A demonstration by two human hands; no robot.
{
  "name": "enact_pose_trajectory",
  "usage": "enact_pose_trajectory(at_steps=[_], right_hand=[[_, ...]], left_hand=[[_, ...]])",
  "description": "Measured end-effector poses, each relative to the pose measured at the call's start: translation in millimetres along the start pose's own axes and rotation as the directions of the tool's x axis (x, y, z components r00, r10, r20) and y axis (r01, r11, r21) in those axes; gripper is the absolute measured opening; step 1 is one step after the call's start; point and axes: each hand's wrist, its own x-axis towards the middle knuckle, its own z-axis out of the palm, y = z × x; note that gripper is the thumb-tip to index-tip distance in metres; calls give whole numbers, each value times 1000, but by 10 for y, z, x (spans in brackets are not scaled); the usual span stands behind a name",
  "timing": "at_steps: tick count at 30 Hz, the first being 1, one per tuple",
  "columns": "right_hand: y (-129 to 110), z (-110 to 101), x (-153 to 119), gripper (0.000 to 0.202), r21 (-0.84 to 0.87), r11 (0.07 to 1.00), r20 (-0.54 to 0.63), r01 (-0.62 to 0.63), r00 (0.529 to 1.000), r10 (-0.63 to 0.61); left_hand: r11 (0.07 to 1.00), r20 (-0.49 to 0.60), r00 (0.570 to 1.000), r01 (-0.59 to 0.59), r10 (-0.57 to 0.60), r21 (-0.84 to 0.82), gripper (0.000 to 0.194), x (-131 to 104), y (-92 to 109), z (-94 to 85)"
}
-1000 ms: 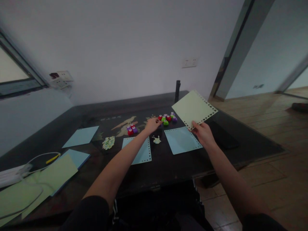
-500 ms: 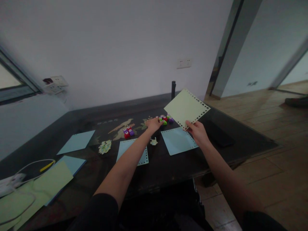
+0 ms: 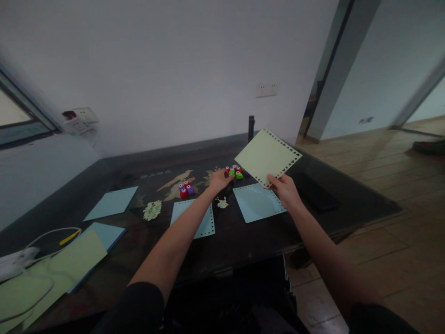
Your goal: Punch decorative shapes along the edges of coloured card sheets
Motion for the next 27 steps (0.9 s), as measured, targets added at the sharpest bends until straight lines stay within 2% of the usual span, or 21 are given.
enact_pose_trajectory(at_steps=[2,4,7,8,10,12,17,22,27], right_hand=[[21,-4,4,40,-21,999,23,-24,999,25],[43,-6,6,39,-59,997,67,-39,997,43],[69,2,1,37,-120,992,163,-41,985,61],[75,8,-4,36,-141,989,195,-44,978,71],[84,26,-18,33,-188,981,250,-50,963,97],[87,49,-38,31,-231,972,301,-54,946,124],[71,99,-94,33,-297,953,375,-64,910,178],[31,117,-108,38,-249,969,308,-3,948,82],[30,113,-82,35,-246,966,208,73,978,-21]], left_hand=[[997,-38,999,-34,32,-65,31,-51,-45,-79],[976,-89,995,-71,53,-204,30,-109,-73,-199],[917,-100,994,-75,39,-391,36,-211,-67,-424],[903,-80,996,-78,49,-423,40,-250,-56,-497],[819,27,996,-56,87,-571,47,-338,-33,-618],[763,71,986,-68,149,-642,44,-435,-24,-691],[764,93,977,-90,193,-639,17,-657,-68,-711],[791,120,981,-47,151,-611,10,-809,-103,-726],[812,128,984,-28,126,-583,10,-901,-95,-787]])
